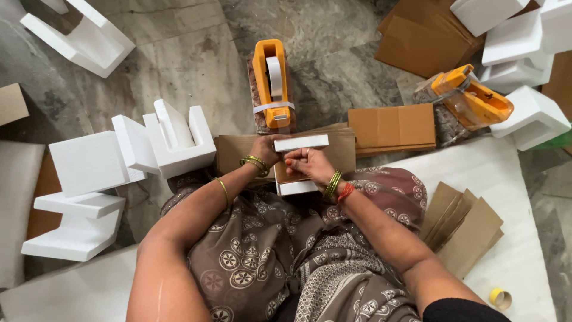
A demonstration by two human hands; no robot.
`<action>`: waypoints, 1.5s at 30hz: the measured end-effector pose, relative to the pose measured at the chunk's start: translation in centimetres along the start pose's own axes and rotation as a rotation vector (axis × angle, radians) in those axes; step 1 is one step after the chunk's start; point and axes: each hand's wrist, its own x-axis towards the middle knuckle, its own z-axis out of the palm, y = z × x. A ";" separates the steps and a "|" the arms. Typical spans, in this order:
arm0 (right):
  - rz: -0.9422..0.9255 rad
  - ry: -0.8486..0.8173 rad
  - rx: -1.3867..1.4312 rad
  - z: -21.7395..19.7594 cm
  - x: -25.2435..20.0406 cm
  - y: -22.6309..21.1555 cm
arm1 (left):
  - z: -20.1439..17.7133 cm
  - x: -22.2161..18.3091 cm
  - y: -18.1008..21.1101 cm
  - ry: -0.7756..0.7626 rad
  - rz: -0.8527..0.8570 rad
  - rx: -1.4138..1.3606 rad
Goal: The person constructs small cardboard boxes by hand and inserts white foam protective packaging into them, occasionally using a tape dispenser to secure the components.
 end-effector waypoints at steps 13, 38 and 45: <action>0.308 -0.077 -0.127 -1.4 1.5 0.9 | 0.6 -0.2 -0.2 0.010 0.068 -0.107; 0.129 0.139 -1.178 -3.6 4.6 -2.9 | 0.5 -1.5 -0.2 -0.022 -0.052 -0.129; 0.151 0.131 -0.661 -1.4 11.0 -6.6 | 1.0 -0.9 -1.8 0.022 -0.053 -0.030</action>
